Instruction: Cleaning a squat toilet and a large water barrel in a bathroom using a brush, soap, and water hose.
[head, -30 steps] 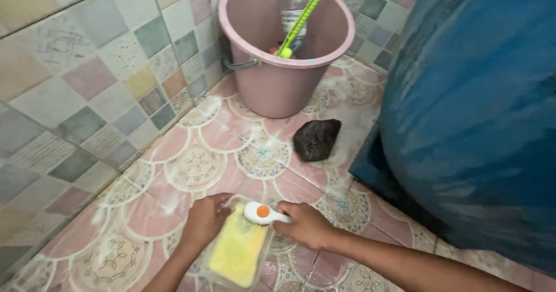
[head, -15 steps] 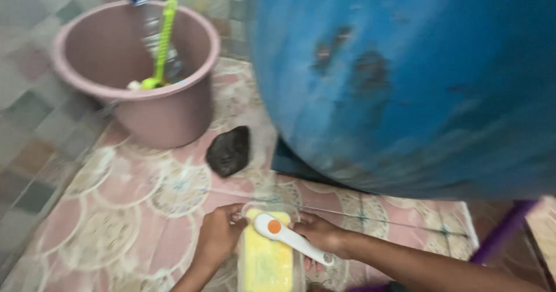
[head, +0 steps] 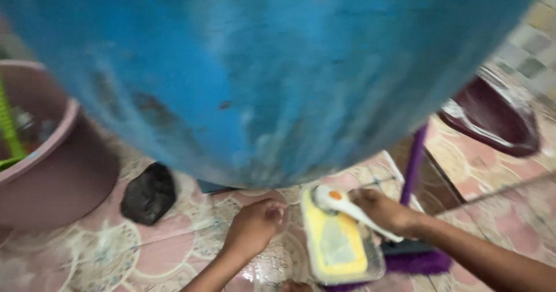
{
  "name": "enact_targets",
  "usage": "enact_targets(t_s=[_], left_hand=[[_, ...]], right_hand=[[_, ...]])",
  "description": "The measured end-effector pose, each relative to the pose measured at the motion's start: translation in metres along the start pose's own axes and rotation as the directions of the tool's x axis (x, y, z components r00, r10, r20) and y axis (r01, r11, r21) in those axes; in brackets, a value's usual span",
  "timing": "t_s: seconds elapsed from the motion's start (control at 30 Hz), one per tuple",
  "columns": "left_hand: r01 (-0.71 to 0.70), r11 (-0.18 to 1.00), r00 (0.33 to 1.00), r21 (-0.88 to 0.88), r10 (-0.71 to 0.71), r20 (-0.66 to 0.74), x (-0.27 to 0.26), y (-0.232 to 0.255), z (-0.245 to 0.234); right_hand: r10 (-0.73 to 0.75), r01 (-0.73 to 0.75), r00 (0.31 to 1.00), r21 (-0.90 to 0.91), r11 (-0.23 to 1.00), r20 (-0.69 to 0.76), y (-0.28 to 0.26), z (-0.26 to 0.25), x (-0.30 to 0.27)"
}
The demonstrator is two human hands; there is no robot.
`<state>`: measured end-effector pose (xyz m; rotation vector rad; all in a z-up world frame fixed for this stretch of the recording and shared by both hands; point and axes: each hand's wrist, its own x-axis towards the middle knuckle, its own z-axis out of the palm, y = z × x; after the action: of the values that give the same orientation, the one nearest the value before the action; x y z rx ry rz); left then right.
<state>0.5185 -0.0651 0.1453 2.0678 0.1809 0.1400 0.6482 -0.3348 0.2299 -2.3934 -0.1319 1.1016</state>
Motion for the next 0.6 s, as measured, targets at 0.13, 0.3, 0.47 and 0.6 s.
enact_targets(t_s=[0.13,0.3,0.47,0.6], left_hand=[[-0.01,0.975,0.931,0.223,-0.072,0.357,0.047,0.05,0.026],[-0.144,0.971,0.917,0.19,0.059,0.393,0.072,0.092,0.075],[-0.202,0.926,0.846,-0.32,0.33,0.419,0.079,0.142,0.101],[-0.235,0.836,0.834,-0.496,0.436,0.339,0.083,0.181,0.103]], right_hand=[[0.05,-0.041,0.996,0.113,0.993,-0.077,0.093,-0.064,-0.014],[0.163,-0.125,0.958,0.166,0.978,-0.237,0.211,-0.14,-0.03],[0.32,-0.059,0.877,0.58,0.812,-0.359,0.293,-0.191,-0.001],[0.438,0.108,0.819,0.851,0.515,-0.369,0.348,-0.222,0.067]])
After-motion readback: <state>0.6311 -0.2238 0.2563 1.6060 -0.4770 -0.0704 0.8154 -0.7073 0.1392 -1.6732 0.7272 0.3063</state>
